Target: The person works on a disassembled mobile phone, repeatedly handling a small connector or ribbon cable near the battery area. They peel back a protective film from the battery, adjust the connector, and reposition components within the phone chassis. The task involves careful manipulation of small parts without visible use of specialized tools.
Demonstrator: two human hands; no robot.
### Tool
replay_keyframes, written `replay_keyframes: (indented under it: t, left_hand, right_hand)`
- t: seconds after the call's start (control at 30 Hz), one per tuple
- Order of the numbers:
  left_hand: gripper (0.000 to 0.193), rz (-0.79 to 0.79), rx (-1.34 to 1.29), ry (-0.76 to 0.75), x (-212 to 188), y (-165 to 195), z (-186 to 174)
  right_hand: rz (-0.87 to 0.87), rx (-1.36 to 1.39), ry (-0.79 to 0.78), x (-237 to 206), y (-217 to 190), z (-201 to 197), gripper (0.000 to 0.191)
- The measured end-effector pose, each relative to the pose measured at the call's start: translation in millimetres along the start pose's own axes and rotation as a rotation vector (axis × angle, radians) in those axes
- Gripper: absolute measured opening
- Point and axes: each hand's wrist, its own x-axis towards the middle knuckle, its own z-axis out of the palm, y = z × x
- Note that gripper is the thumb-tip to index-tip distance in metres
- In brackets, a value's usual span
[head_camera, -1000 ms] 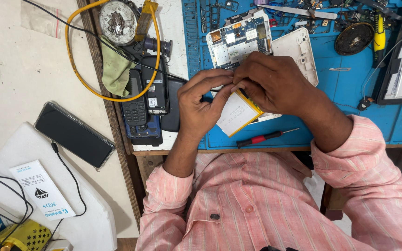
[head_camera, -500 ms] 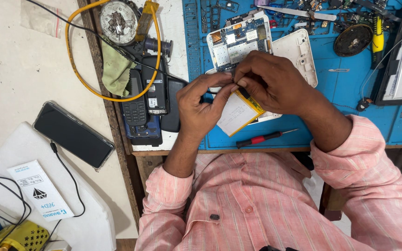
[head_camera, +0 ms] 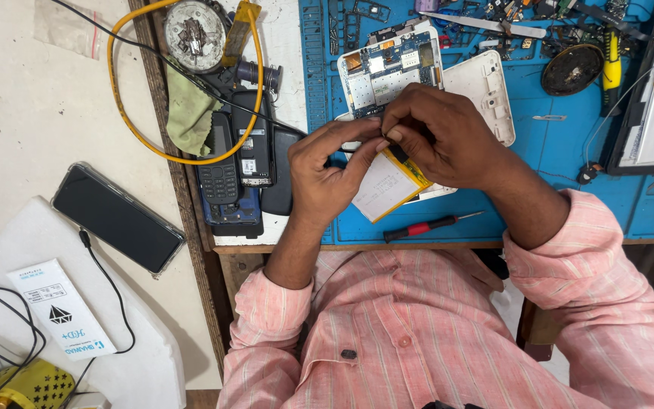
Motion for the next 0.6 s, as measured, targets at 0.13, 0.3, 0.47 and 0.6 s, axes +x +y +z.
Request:
replay_keyframes:
  t: [0.13,0.3,0.47,0.6]
  left_hand:
    - [0.024,0.007,-0.026,-0.002,0.5,0.8,-0.1]
    - [0.022,-0.005,-0.016,0.000,0.2,3.9,-2.0]
    - [0.022,0.008,-0.017,0.001,-0.4,5.4,-3.7]
    - [0.021,0.031,-0.018,0.010,-0.2,4.4,-2.0]
  right_hand:
    - [-0.019,-0.028,0.023,-0.6,-1.3,2.1,0.009]
    - [-0.044,-0.048,0.053,-0.1,-2.1,4.1,0.011]
    - [0.009,-0.077,0.076,-1.3,-3.1,6.7,0.013]
    - [0.004,-0.091,0.086,-1.2,-1.7,7.4,0.015]
